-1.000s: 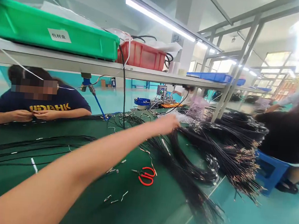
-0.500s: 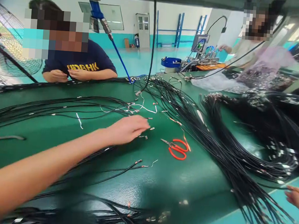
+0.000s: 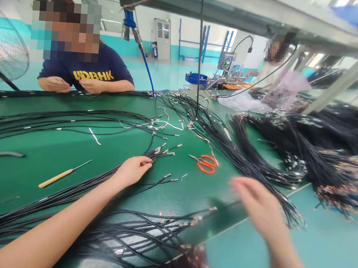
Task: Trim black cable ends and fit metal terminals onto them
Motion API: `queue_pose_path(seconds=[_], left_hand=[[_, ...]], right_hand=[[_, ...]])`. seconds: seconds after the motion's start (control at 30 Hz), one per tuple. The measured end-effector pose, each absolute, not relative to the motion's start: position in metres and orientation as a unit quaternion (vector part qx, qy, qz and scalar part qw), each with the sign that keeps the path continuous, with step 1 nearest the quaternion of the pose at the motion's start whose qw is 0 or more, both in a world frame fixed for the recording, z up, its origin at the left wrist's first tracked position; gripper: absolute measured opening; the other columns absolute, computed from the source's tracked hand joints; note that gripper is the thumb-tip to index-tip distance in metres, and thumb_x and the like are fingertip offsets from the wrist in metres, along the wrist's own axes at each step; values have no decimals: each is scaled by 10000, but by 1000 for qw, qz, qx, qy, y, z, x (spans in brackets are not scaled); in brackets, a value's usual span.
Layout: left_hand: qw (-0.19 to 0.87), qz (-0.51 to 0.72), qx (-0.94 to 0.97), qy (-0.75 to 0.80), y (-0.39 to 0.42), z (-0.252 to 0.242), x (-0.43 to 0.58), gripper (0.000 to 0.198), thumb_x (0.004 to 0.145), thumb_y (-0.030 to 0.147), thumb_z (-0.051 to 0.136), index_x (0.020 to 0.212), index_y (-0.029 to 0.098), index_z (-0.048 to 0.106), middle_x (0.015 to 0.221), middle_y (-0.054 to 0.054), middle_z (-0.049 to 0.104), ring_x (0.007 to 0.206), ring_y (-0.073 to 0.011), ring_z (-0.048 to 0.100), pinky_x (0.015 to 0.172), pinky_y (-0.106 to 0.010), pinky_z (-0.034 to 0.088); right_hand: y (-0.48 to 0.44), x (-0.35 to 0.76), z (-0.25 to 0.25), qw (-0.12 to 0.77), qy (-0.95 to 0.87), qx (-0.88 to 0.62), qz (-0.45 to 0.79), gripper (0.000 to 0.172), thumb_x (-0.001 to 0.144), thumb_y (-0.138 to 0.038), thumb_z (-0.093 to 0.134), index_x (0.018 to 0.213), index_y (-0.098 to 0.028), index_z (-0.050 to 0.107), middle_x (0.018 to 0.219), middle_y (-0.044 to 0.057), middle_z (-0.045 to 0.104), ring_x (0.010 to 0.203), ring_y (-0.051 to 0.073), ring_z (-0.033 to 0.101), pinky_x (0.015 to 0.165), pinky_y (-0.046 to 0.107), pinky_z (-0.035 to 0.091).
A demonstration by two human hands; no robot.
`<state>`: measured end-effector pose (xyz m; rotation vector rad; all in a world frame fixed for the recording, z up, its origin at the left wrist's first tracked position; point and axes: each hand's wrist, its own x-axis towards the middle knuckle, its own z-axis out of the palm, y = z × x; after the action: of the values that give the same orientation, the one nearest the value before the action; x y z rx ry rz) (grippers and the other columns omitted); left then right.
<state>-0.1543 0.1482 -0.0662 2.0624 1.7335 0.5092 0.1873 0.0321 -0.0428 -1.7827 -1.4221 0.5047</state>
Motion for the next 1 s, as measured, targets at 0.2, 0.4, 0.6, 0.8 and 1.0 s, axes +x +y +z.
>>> queue_pose_path(seconds=[0.2, 0.4, 0.6, 0.8, 1.0], left_hand=[[167, 309, 707, 614, 111, -53, -153, 231, 847, 277, 491, 928, 202, 694, 857, -23, 687, 795, -177, 631, 756, -294, 496], [146, 371, 711, 580, 90, -69, -147, 236, 882, 251, 476, 943, 199, 698, 739, -9, 601, 710, -151, 591, 674, -272, 471], [210, 368, 707, 567, 91, -75, -150, 190, 876, 241, 526, 928, 215, 707, 700, 12, 576, 646, -119, 567, 602, -234, 449], [163, 375, 733, 544, 88, -61, -153, 198, 894, 188, 517, 1004, 215, 679, 774, 0, 608, 725, -121, 564, 657, -237, 451], [28, 424, 747, 511, 86, -57, -154, 223, 831, 76, 592, 1019, 179, 652, 806, -17, 615, 791, -138, 525, 722, -264, 434]], right_hand=[[138, 56, -42, 380, -625, -456, 507, 424, 822, -506, 548, 1024, -150, 658, 777, 60, 659, 634, 148, 589, 555, 267, 459], [171, 38, -40, 378, -631, -366, 569, 301, 747, -442, 690, 851, -160, 667, 702, 9, 631, 626, 113, 566, 636, 260, 470], [167, 48, -55, 375, -568, -356, 640, 234, 757, -371, 712, 716, -155, 633, 616, -21, 595, 552, 84, 527, 568, 229, 443], [162, 51, -50, 375, -562, -336, 656, 165, 789, -318, 693, 769, -166, 633, 668, -8, 621, 613, 98, 572, 602, 236, 476], [154, 53, -43, 403, -639, -319, 572, 96, 801, -177, 666, 878, -198, 612, 859, 1, 622, 807, 110, 592, 777, 259, 488]])
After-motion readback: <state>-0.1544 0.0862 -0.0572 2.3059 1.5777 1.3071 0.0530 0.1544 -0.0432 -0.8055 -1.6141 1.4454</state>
